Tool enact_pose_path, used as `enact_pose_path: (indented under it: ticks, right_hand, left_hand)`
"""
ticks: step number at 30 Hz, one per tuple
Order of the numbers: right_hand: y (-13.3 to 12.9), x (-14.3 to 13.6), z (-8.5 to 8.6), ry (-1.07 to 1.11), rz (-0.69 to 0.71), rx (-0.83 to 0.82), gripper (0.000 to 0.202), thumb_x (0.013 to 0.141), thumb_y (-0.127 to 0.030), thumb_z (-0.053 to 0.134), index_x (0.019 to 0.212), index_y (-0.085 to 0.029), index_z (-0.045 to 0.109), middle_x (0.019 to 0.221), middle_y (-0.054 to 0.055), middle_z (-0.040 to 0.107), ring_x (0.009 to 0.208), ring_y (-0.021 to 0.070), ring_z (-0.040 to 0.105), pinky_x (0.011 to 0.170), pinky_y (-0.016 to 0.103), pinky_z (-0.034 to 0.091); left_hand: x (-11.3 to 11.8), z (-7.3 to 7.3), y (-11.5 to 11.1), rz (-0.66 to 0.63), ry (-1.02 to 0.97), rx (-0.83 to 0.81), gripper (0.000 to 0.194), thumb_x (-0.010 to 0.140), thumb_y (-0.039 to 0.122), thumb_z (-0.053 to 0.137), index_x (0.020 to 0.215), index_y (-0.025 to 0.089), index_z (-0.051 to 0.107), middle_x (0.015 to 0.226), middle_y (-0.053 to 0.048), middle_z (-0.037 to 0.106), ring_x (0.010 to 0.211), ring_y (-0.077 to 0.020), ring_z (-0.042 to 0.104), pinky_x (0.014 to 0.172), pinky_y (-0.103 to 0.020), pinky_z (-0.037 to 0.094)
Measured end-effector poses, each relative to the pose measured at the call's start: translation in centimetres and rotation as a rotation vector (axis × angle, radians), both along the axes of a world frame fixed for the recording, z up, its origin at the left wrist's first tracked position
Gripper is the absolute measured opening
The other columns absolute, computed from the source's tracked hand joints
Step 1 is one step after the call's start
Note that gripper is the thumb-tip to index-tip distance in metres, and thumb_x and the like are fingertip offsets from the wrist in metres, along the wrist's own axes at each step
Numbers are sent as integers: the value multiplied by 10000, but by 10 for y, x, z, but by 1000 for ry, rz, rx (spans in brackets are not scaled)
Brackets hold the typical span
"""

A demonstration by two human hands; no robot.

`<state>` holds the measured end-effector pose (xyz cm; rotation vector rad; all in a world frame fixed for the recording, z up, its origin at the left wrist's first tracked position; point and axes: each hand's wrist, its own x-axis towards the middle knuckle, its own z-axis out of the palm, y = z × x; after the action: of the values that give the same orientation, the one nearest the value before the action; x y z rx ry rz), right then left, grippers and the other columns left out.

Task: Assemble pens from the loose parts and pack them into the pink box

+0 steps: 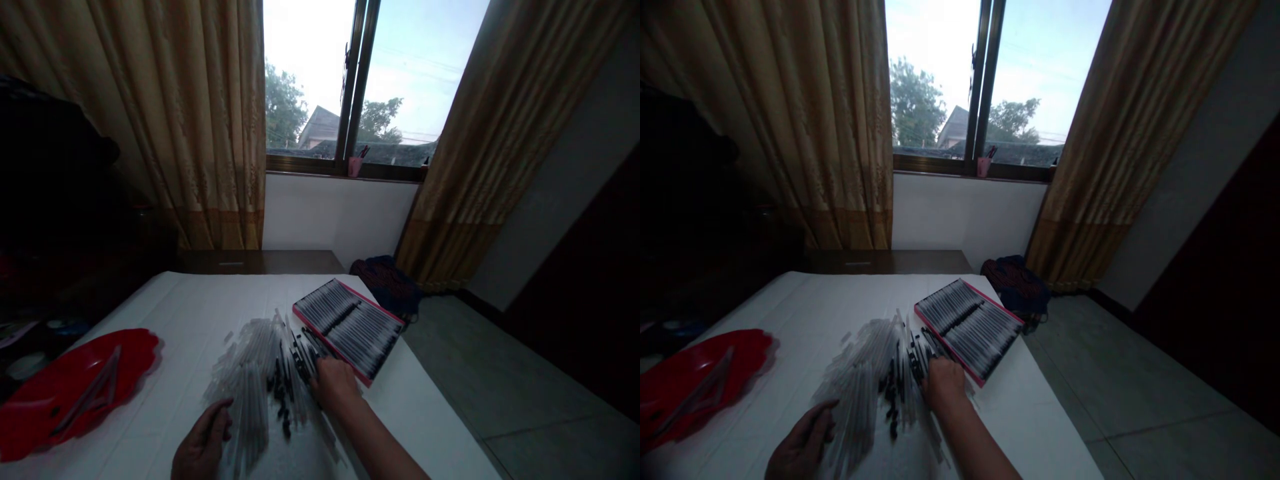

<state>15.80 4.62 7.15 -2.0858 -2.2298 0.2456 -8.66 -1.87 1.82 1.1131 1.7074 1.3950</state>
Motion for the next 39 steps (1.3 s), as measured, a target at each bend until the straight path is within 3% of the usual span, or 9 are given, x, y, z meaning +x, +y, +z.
enact_pose_path:
  ticks: [5, 15, 23, 29, 32, 35, 39]
  right_hand:
    - [8, -7, 4, -11, -35, -51, 237, 720, -136, 586, 916, -113, 716, 966, 181, 718, 919, 315, 669, 748, 364, 491]
    - [7, -7, 4, 47, -81, -113, 288, 684, -237, 628, 934, -125, 716, 989, 182, 718, 957, 311, 662, 773, 365, 490]
    - [3, 2, -11, 148, -107, -50, 252, 692, -375, 656, 847, -183, 711, 937, 123, 727, 913, 275, 661, 710, 307, 451]
    - [-1, 11, -12, 286, -93, 29, 193, 815, -308, 530, 749, -203, 679, 820, 69, 722, 826, 217, 661, 666, 256, 409]
    - [-8, 19, -10, 381, -64, 81, 245, 868, -263, 442, 777, -193, 658, 813, 60, 710, 813, 194, 655, 686, 248, 413]
    - [-21, 29, -17, 512, -34, 122, 294, 900, -263, 350, 928, -174, 629, 865, 62, 697, 817, 169, 649, 705, 238, 440]
    - [-45, 40, -44, 1133, -106, 93, 421, 874, -462, 384, 1127, -157, 528, 768, 42, 647, 621, 172, 626, 490, 246, 458]
  left_hand:
    - [4, 1, 1, 5, -33, 15, 645, 478, 747, 645, 807, 200, 731, 547, 9, 676, 495, -167, 642, 487, -225, 536]
    - [-2, -14, 4, -23, -9, 32, 604, 520, 722, 642, 832, 214, 738, 565, 5, 691, 491, -160, 643, 440, -200, 514]
    - [0, -14, 4, -34, 4, 46, 617, 521, 739, 622, 826, 215, 734, 578, 6, 696, 486, -164, 649, 438, -210, 520]
    - [3, -2, 2, -53, 52, 38, 619, 522, 745, 608, 810, 210, 728, 565, 5, 693, 498, -172, 656, 475, -227, 541]
    - [4, 4, 0, -39, 61, 44, 594, 525, 723, 623, 800, 207, 729, 571, 6, 696, 503, -175, 663, 506, -234, 554]
    - [4, 4, -1, -52, 102, 60, 557, 564, 695, 617, 811, 208, 728, 588, 4, 704, 512, -174, 667, 521, -232, 560]
    - [3, -7, 0, -76, 282, 123, 474, 681, 627, 565, 878, 224, 719, 737, -19, 750, 626, -188, 703, 600, -238, 574]
